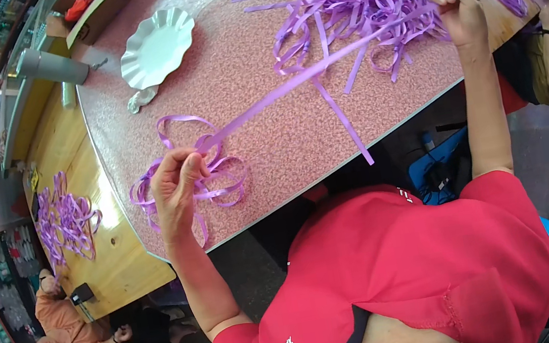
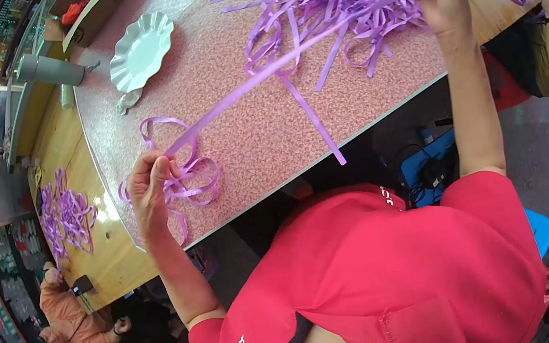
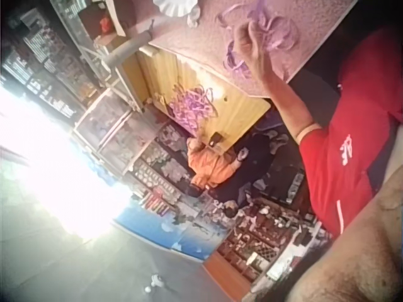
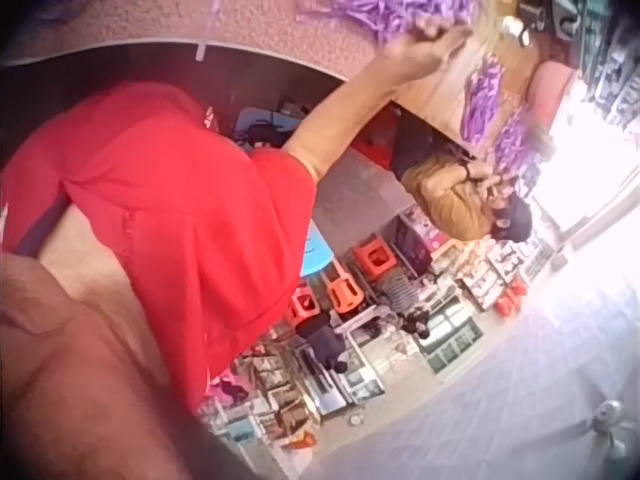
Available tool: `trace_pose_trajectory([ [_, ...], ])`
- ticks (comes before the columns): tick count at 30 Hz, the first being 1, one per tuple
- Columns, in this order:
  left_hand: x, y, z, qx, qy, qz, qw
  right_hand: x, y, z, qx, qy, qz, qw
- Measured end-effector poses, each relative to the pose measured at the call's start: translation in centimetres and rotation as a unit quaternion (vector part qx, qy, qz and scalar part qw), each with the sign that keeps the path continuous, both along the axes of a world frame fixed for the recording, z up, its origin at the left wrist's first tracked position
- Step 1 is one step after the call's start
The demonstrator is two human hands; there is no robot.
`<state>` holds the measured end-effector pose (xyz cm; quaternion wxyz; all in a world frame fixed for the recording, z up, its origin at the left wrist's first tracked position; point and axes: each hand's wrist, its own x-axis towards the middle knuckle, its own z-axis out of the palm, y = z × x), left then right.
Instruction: The person is tying knots in long purple plastic strips at a workbench.
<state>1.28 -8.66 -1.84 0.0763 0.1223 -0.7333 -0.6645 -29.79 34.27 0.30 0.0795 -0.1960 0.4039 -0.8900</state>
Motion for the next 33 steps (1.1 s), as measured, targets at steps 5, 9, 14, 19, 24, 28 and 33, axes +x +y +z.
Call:
trace_pose_trajectory([
  [5,1.7,-1.2,-1.1,0.018,-0.035,0.068,0.997,-4.6,3.4,-3.1,0.151,-0.045,-0.187,0.970],
  [9,0.7,0.7,-0.8,0.054,-0.009,0.057,0.997,-5.9,3.4,-4.7,0.687,0.353,-0.506,0.383],
  [14,-1.5,4.7,0.4,0.085,-0.002,-0.007,0.996,7.5,-12.3,-1.2,0.398,0.412,-0.152,0.805],
  [19,-3.0,7.0,1.8,0.106,0.013,-0.022,0.994,15.9,-19.2,-0.8,0.351,0.341,0.112,0.865],
  [24,-2.7,6.2,1.4,0.094,0.005,-0.027,0.995,16.4,-20.2,-1.6,0.336,0.307,0.119,0.882],
  [28,-2.4,5.7,0.8,0.105,0.013,-0.029,0.994,16.2,-20.1,-1.5,0.322,0.306,0.129,0.886],
  [33,-3.3,6.3,1.5,-0.322,0.199,0.055,0.924,16.0,-19.6,-1.8,0.325,0.183,0.166,0.913],
])
